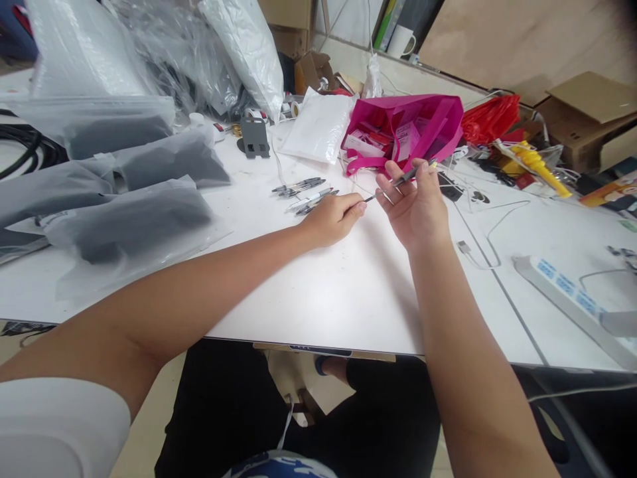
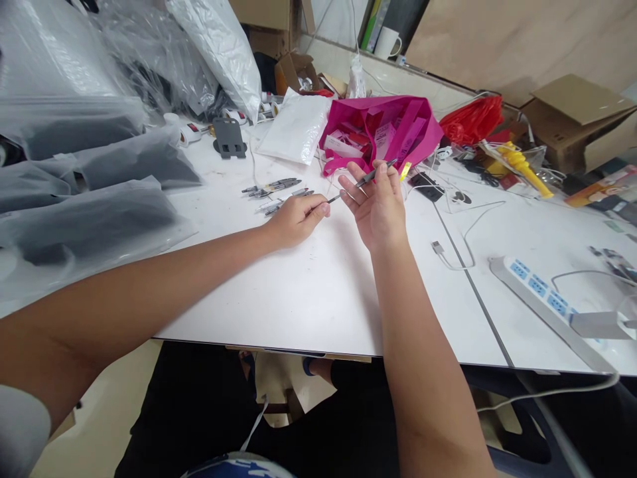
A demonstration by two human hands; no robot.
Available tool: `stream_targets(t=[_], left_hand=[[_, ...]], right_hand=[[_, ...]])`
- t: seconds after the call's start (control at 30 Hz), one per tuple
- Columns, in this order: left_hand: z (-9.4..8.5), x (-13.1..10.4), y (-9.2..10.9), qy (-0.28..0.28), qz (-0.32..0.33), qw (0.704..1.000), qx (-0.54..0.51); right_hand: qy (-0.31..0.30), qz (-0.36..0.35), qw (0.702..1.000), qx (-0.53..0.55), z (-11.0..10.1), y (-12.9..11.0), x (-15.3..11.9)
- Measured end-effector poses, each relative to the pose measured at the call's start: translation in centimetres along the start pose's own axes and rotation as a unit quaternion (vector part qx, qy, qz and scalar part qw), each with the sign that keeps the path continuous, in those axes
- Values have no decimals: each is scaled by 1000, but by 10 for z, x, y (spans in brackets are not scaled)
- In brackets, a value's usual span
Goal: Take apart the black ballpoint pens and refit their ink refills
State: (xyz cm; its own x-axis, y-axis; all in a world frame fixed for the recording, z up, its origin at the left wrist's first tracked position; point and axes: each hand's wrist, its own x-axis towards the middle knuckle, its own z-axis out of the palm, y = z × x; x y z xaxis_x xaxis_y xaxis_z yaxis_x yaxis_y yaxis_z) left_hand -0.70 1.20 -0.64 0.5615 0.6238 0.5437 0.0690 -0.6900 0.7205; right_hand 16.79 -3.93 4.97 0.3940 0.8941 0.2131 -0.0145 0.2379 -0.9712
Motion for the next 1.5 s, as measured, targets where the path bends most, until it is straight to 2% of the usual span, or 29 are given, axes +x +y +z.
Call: stream_targets(t=[0.13, 0.2, 0.37, 0.57, 0.97, 1.37, 1.5], left_hand=[[-1, 0, 2, -4, -6, 1000, -5], [-1, 0, 2, -5, -8, 1000, -3], [-2, 1, 2, -2, -12, 1000, -11], [0, 1, 1, 7, -20, 1000, -19], [-1, 2, 2, 25, -17, 999, -32], [2, 3, -4, 51, 19, 998, -34], [2, 2, -2, 56, 10, 998, -12]], right_hand=[[-13, 12, 993, 113, 3, 5, 0], [-21, 15, 991, 132, 3, 7, 0], [-22, 7, 993, 112, 4, 7, -1], [-58, -19, 995, 75, 9, 8, -5], [-82, -29, 996, 23, 16, 12, -10], [-90, 29, 991, 94, 27, 17, -18], [-90, 50, 991, 90, 27, 18, -19]])
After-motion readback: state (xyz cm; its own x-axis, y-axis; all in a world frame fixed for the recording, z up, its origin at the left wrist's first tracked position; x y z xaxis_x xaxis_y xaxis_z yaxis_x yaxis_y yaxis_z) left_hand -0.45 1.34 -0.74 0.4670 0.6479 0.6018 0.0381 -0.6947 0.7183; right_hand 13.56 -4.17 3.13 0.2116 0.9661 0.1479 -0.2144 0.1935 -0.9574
